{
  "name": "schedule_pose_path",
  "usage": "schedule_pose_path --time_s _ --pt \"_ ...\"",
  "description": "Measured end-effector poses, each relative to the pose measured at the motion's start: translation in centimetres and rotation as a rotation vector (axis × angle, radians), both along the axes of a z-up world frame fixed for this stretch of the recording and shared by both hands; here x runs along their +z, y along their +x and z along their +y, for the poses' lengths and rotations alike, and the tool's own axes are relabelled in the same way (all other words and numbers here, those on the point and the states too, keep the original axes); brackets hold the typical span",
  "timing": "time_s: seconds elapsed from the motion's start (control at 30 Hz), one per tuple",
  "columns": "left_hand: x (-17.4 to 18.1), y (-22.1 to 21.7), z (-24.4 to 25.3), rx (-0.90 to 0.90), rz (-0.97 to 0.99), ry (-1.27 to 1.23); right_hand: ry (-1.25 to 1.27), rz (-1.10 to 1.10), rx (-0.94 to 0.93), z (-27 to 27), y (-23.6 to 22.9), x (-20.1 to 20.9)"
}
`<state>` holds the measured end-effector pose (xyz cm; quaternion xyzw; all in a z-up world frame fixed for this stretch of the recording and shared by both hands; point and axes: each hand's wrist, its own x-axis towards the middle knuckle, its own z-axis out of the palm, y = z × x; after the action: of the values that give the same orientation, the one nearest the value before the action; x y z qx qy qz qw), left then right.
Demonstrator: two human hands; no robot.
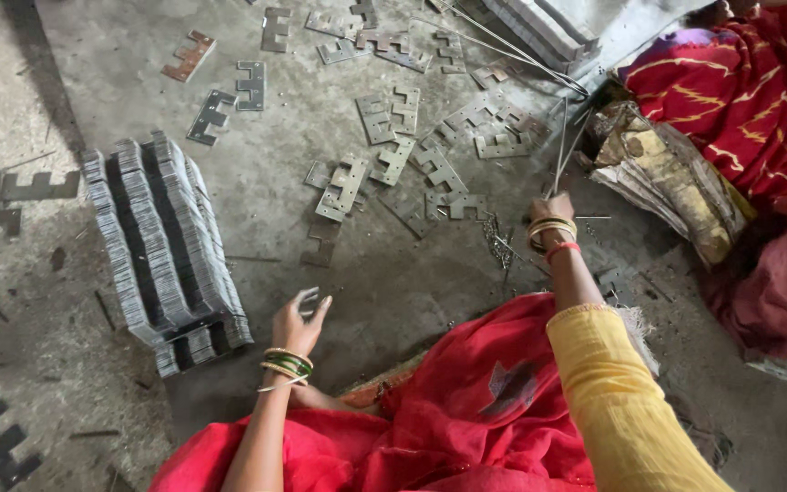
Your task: The person sits on the floor and repeatedly picks up small metal brackets from a loose pile, aligns them, and stacks them into neat columns. She occasionally uses a metal rod to sweep and gather scattered brackets before continuing to stack them.
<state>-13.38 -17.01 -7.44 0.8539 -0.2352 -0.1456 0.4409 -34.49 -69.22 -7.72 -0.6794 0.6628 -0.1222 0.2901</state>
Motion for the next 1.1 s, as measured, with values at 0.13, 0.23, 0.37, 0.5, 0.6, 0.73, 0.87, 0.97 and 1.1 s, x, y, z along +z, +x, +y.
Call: schedule_pose_path --time_s 0.13,0.23,0.37,0.5,0.6,0.73,0.87,0.97,1.1 --pt "0.8 0.0 0.2 -0.003 0.083 -0.017 -0.174 0.022 0.032 1.9 -1.9 3.3" --pt "1.2 -0.2 0.0 -0.037 0.031 -0.033 -0.177 0.055 0.056 2.9 -4.1 5.8" --pt "1.4 -0.2 -0.6 -0.051 0.107 0.004 -0.008 -0.047 0.024 5.1 -4.5 8.0" --pt "1.0 -0.3 -0.8 -0.086 0.114 0.035 0.08 -0.168 0.106 8.3 -4.6 8.9" --pt "0.7 -0.1 -0.6 -0.112 0.103 0.083 0.074 -0.287 0.164 9.6 -5.5 9.8" --pt "0.2 0.0 -0.1 -0.102 0.065 0.088 0.026 -0.262 0.071 8.8 -8.5 11.6" --pt "0.2 0.0 -0.3 -0.131 0.055 0.123 0.044 -0.259 0.149 6.9 -14.1 13.2" --pt "0.5 0.1 -0.4 -0.14 0.068 0.14 0.059 -0.247 0.162 7.0 -18.5 13.2" --pt "0.8 -0.2 -0.4 -0.143 0.117 0.101 0.121 -0.173 0.189 8.8 -22.1 13.4"
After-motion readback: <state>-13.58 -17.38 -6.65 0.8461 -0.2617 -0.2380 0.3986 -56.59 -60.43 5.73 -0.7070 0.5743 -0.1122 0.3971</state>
